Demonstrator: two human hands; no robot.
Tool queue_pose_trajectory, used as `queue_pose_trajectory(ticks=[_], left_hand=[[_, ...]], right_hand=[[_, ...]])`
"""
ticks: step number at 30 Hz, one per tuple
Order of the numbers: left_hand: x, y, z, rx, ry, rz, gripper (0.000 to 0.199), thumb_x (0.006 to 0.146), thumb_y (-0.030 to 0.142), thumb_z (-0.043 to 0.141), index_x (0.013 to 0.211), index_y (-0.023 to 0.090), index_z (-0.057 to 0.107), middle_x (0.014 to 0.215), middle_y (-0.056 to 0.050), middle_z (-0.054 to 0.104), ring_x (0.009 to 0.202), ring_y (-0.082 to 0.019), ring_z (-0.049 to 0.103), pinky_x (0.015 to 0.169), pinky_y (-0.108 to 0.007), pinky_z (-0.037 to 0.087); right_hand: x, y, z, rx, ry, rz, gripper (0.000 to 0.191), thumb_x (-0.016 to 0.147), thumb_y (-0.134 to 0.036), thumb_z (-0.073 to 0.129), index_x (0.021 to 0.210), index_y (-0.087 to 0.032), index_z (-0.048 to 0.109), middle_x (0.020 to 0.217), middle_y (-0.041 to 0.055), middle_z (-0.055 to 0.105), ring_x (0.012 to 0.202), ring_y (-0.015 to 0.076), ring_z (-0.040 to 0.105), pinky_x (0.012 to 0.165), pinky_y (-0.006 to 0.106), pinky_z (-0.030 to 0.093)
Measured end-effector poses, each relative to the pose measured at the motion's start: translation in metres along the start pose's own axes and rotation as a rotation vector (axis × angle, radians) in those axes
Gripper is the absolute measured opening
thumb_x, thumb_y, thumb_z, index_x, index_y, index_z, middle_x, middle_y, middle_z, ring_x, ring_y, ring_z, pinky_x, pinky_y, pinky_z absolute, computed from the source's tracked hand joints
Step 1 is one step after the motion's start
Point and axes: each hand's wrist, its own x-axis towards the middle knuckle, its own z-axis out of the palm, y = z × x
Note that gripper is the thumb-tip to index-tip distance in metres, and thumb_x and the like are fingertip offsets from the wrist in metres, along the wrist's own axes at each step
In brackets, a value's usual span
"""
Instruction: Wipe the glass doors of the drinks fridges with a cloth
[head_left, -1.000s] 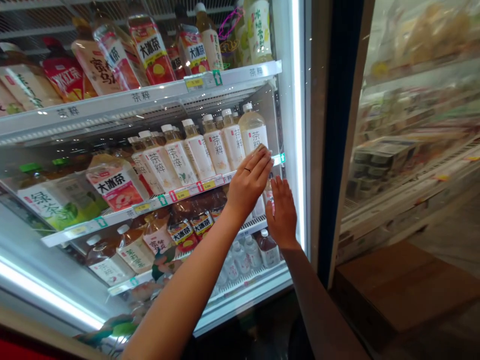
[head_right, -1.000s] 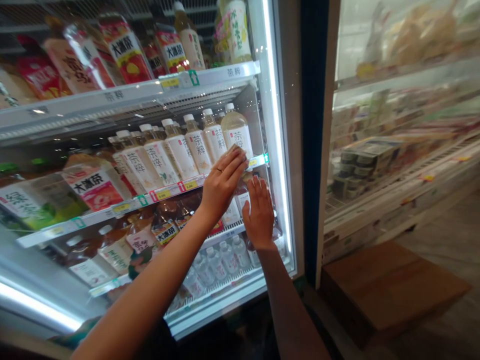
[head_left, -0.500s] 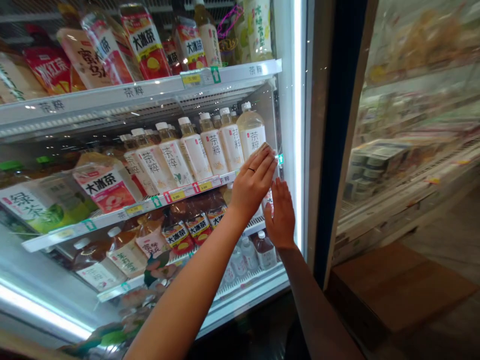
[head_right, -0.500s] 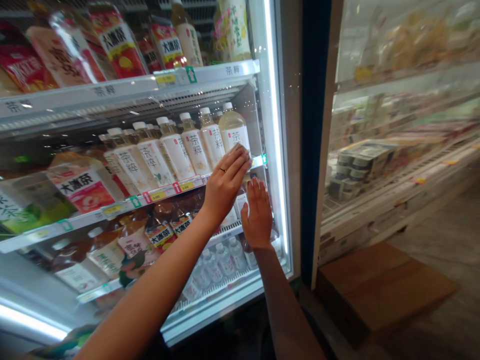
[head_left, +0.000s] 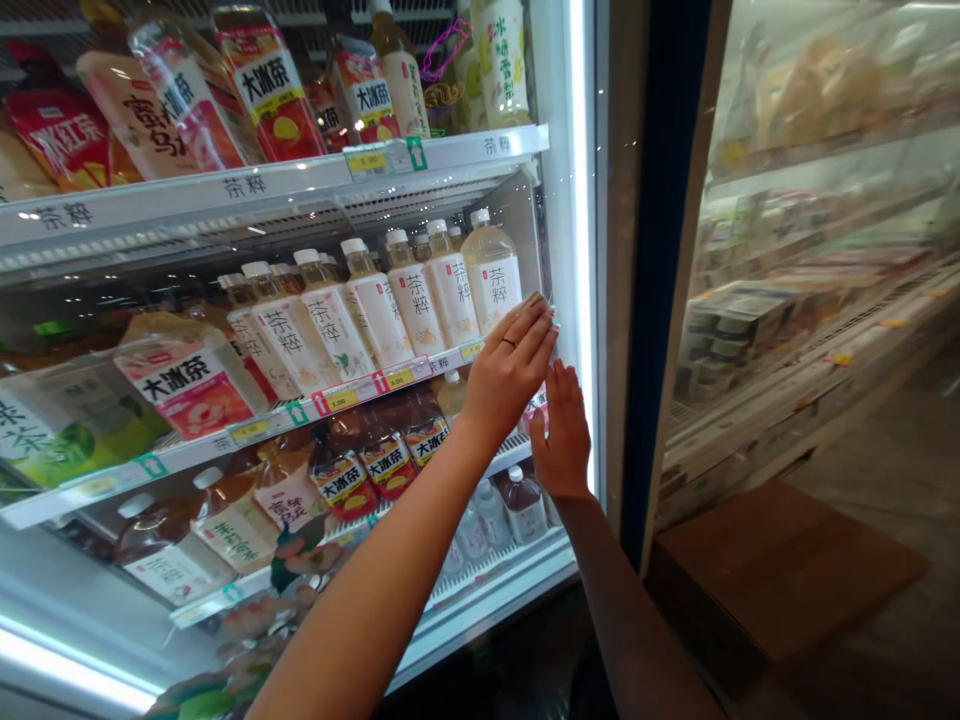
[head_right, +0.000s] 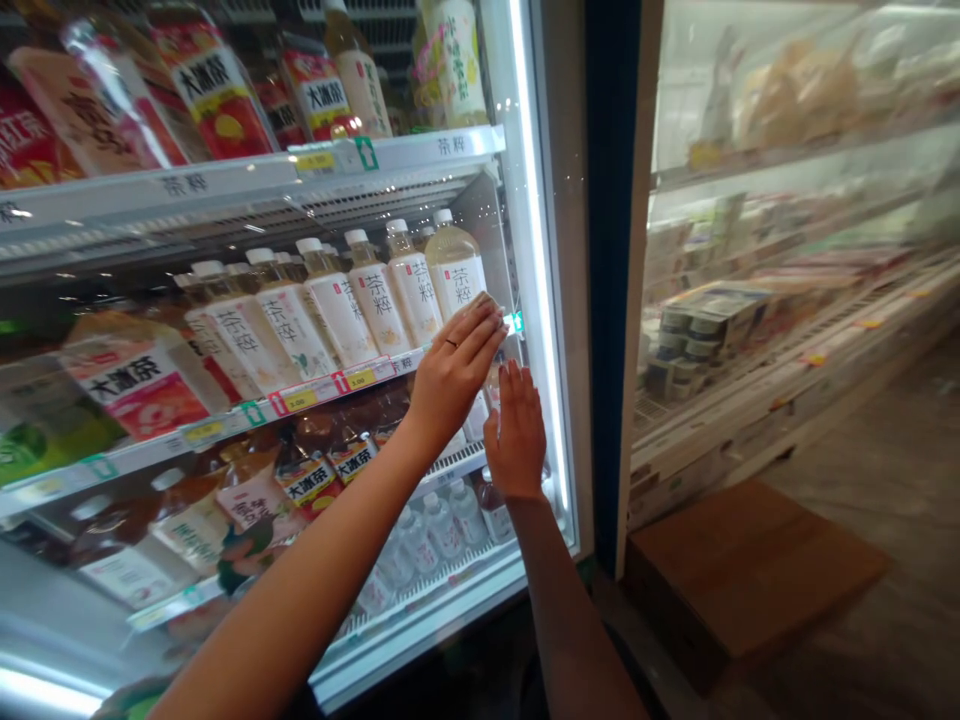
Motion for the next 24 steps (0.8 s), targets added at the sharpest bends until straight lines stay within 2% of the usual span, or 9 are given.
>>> queue_pose_trajectory(ticks=[5, 10, 16, 21, 24], left_hand=[[0.012, 0.003, 0.001, 0.001, -0.154, 0.068, 0.039, 0.109, 0.008, 0.05, 0.143, 0.012, 0.068, 0.155, -0.014, 0.068, 0.156, -0.025, 0.054, 0.134, -0.048, 0.045], [0.021, 0.003, 0.0, -0.007, -0.146, 0.049, 0.04, 0.111, 0.009, 0.045, 0.142, 0.013, 0.07, 0.153, -0.013, 0.07, 0.154, -0.024, 0.056, 0.134, -0.046, 0.045], [0.019, 0.014, 0.005, -0.008, -0.219, 0.096, 0.037, 0.109, 0.009, 0.052, 0.141, 0.008, 0.07, 0.155, -0.017, 0.068, 0.156, -0.025, 0.054, 0.135, -0.044, 0.043], [0.031, 0.011, 0.008, -0.008, -0.168, 0.095, 0.038, 0.111, 0.008, 0.047, 0.141, 0.008, 0.07, 0.153, -0.014, 0.07, 0.154, -0.025, 0.056, 0.134, -0.044, 0.045], [0.027, 0.011, 0.007, -0.025, -0.125, 0.064, 0.038, 0.111, 0.009, 0.047, 0.14, 0.01, 0.07, 0.152, -0.014, 0.07, 0.153, -0.025, 0.056, 0.133, -0.046, 0.047]], right_hand=[[0.0, 0.005, -0.003, -0.029, -0.016, 0.063, 0.077, 0.109, -0.016, 0.038, 0.178, -0.034, 0.009, 0.179, 0.0102, 0.04, 0.169, 0.0278, 0.03, 0.135, 0.056, 0.035], [0.0, 0.009, -0.005, -0.013, -0.009, 0.081, 0.069, 0.11, -0.022, 0.037, 0.176, -0.03, 0.021, 0.178, 0.012, 0.041, 0.169, 0.0288, 0.029, 0.136, 0.058, 0.033], [-0.002, 0.012, -0.002, -0.023, -0.035, 0.111, 0.065, 0.11, -0.024, 0.035, 0.174, -0.023, 0.026, 0.175, 0.0165, 0.045, 0.168, 0.0296, 0.032, 0.137, 0.057, 0.032], [-0.003, 0.011, -0.001, -0.036, -0.02, 0.101, 0.067, 0.109, -0.021, 0.034, 0.175, -0.024, 0.023, 0.175, 0.0151, 0.044, 0.169, 0.0296, 0.03, 0.136, 0.057, 0.033], [-0.001, 0.011, -0.004, -0.033, -0.029, 0.104, 0.069, 0.109, -0.02, 0.034, 0.176, -0.028, 0.019, 0.176, 0.0137, 0.043, 0.169, 0.0296, 0.03, 0.137, 0.058, 0.031]])
